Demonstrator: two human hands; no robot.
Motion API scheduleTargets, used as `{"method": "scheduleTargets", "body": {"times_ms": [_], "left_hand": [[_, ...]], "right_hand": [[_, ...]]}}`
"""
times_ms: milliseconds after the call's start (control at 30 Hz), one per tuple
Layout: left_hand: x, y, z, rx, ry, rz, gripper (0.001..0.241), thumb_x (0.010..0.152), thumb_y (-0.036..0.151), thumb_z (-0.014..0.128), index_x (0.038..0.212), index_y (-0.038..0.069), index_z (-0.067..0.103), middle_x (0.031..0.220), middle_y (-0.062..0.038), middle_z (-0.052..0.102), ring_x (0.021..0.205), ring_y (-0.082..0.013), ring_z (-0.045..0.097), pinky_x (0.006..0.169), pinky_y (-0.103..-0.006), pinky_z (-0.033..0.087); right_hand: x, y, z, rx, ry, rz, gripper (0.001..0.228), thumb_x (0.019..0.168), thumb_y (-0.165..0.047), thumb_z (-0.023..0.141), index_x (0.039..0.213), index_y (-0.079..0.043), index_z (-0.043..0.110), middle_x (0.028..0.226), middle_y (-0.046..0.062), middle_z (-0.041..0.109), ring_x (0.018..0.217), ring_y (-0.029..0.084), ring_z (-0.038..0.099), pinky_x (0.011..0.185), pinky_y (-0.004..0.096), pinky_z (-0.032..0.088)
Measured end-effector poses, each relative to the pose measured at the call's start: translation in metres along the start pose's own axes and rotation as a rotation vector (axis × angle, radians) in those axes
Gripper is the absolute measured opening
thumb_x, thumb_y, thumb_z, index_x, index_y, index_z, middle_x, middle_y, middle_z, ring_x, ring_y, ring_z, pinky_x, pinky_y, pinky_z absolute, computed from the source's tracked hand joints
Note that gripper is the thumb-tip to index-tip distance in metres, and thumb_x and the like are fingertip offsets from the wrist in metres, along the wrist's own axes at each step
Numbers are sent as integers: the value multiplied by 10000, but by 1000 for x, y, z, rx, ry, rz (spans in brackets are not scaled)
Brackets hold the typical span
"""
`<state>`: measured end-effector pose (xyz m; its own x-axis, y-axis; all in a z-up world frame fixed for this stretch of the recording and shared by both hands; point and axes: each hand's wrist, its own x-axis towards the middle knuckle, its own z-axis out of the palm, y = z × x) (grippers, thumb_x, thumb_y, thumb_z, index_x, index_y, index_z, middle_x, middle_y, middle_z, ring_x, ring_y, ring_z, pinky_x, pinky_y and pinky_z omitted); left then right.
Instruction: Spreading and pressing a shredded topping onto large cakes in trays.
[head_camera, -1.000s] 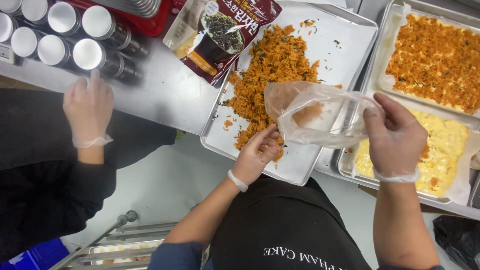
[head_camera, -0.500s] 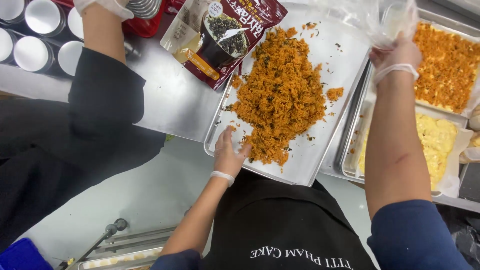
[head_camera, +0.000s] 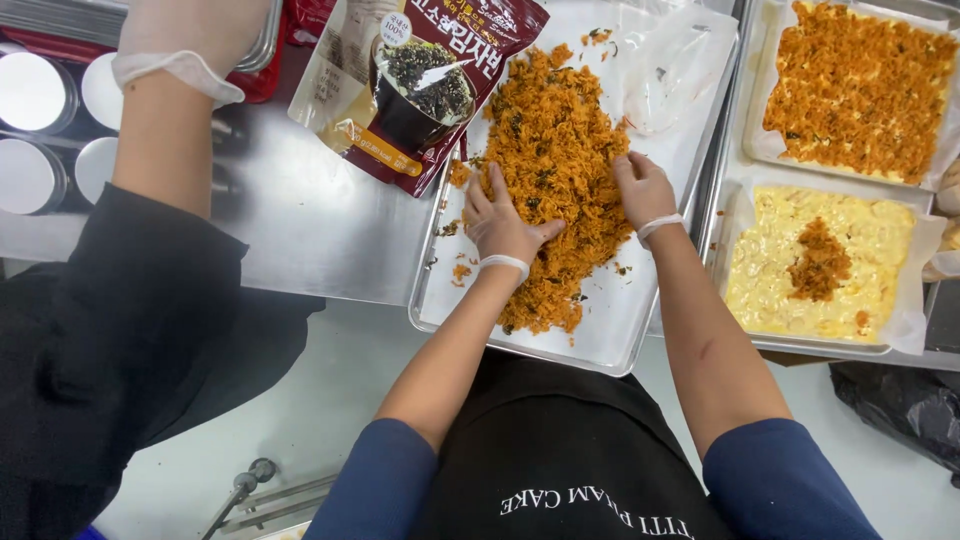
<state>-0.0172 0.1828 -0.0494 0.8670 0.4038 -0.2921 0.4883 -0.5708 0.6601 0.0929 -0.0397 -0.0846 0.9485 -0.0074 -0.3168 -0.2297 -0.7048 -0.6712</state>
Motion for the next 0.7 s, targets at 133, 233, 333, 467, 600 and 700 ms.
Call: {"method": "scheduleTargets", "body": {"times_ms": [133, 233, 333, 467, 600, 700], "left_hand": [[11, 0, 16, 12, -49, -70, 1209, 637, 469, 946, 1580, 160, 256, 1580, -237, 266, 1410, -462, 328, 1086, -571, 362], [18, -9, 29, -76, 31, 17, 937, 681, 326, 933, 1475, 179, 458, 1491, -220, 395, 1350, -446, 408, 1132, -555, 364], [17, -10, 25, -199, -42, 53, 770, 740, 203, 874, 1424, 142, 527, 1463, -202, 442, 1359, -412, 438, 1125, -511, 398], [2, -17, -6, -226, -73, 252, 709, 757, 151, 844, 1403, 116, 554, 1422, -163, 498, 1354, -380, 455, 1142, -479, 392], [16, -57, -8, -35, 150, 506, 421, 1011, 125, 654, 1423, 111, 574, 1440, -150, 597, 1259, -363, 604, 1065, -454, 488], [34, -55, -23, 290, 189, 426, 457, 931, 44, 584, 1386, 82, 580, 1380, -133, 645, 1047, -330, 681, 908, -424, 549]], "right_hand": [[-45, -76, 5, -139, -65, -132, 870, 921, -512, 709, 1556, 0, 408, 1484, 313, 442, 1385, 422, 468, 1143, 426, 393], [-50, -88, 18, -404, -139, -184, 1068, 697, -465, 907, 1559, -73, 412, 1477, 371, 311, 1341, 526, 344, 1064, 488, 364], [-38, -62, 25, -439, -29, -130, 899, 695, -362, 862, 1468, -60, 518, 1494, 290, 413, 1350, 468, 441, 1108, 470, 418], [-28, -23, 14, -280, 36, -254, 607, 784, -247, 796, 1324, -34, 621, 1375, 279, 561, 1246, 435, 558, 1063, 462, 477], [-40, -20, -14, -145, 152, -451, 431, 843, -126, 779, 1235, 8, 658, 1192, 231, 699, 1071, 354, 667, 925, 420, 534], [-65, -62, -32, 179, -61, 71, 461, 870, -119, 693, 1325, -57, 642, 814, 128, 625, 676, 188, 570, 620, 360, 476]]}}
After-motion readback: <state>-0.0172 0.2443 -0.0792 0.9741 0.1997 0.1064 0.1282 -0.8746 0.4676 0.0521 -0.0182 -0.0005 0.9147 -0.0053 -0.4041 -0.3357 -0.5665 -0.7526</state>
